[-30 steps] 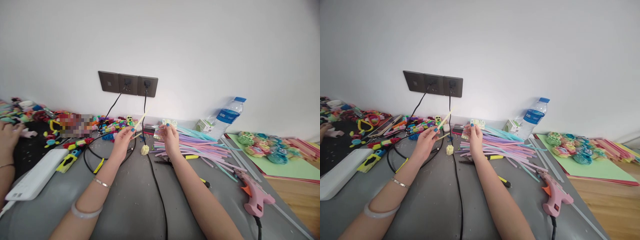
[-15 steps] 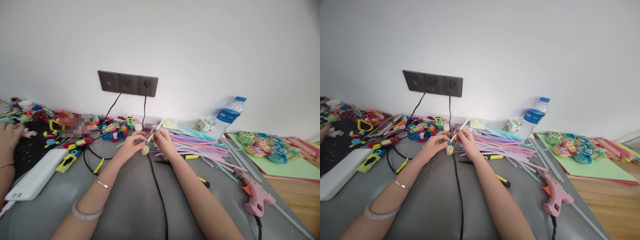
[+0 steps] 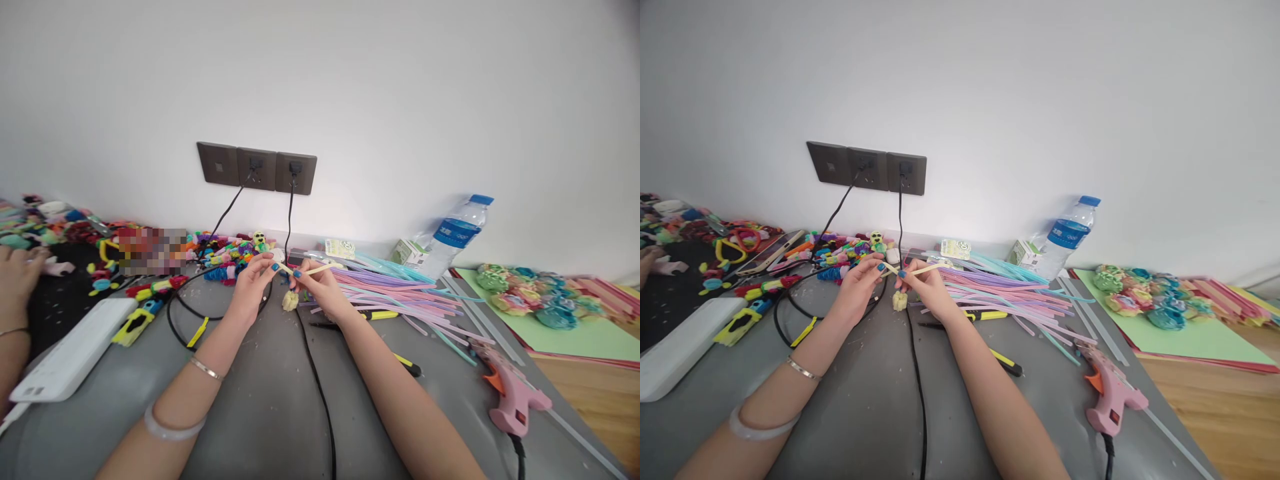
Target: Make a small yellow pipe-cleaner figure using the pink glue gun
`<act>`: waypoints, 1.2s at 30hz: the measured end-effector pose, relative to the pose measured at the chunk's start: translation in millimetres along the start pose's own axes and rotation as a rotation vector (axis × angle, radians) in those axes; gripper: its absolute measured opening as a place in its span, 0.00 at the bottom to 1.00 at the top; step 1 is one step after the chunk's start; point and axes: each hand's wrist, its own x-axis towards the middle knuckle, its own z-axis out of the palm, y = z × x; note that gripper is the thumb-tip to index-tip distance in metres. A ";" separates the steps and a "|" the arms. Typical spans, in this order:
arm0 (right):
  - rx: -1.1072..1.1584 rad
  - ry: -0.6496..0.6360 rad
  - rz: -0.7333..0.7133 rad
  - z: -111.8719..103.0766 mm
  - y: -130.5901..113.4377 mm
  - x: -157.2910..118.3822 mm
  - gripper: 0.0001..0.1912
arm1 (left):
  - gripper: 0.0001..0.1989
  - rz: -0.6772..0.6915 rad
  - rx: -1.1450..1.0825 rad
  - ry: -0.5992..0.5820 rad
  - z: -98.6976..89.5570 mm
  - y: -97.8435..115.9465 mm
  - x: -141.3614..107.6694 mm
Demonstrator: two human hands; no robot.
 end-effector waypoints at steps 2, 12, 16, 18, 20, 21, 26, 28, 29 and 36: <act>-0.010 -0.022 0.010 0.6 -0.4 -0.4 0.17 | 0.14 -0.012 -0.025 0.024 -0.1 -0.2 0.3; 0.079 0.225 -0.027 -4.7 2.0 5.3 0.19 | 0.13 0.017 0.180 -0.155 -0.3 8.2 -5.6; 0.065 0.201 -0.029 -5.5 4.7 4.4 0.17 | 0.09 0.025 0.260 -0.286 -0.6 6.3 -6.2; 0.068 0.189 -0.038 -5.6 4.1 3.9 0.16 | 0.07 0.038 0.319 -0.355 -1.6 5.7 -6.3; 0.062 0.172 -0.046 -5.2 2.5 3.4 0.15 | 0.05 0.064 0.368 -0.412 -2.6 5.7 -6.5; 0.058 0.160 -0.049 -4.9 1.5 3.1 0.15 | 0.04 0.075 0.388 -0.432 -2.9 5.9 -6.7; 0.036 0.124 -0.053 -2.8 -1.4 2.0 0.16 | 0.05 0.075 0.404 -0.451 -0.9 8.0 -9.0; 0.039 0.146 -0.051 -2.8 -1.0 2.3 0.17 | 0.06 0.058 0.356 -0.431 1.0 9.7 -10.1; 0.045 0.160 -0.054 -3.1 -0.5 2.7 0.17 | 0.07 0.046 0.321 -0.414 1.8 10.7 -10.4; 0.006 0.099 -0.049 -3.4 1.4 2.2 0.18 | 0.17 0.021 0.040 -0.205 2.7 11.0 -7.0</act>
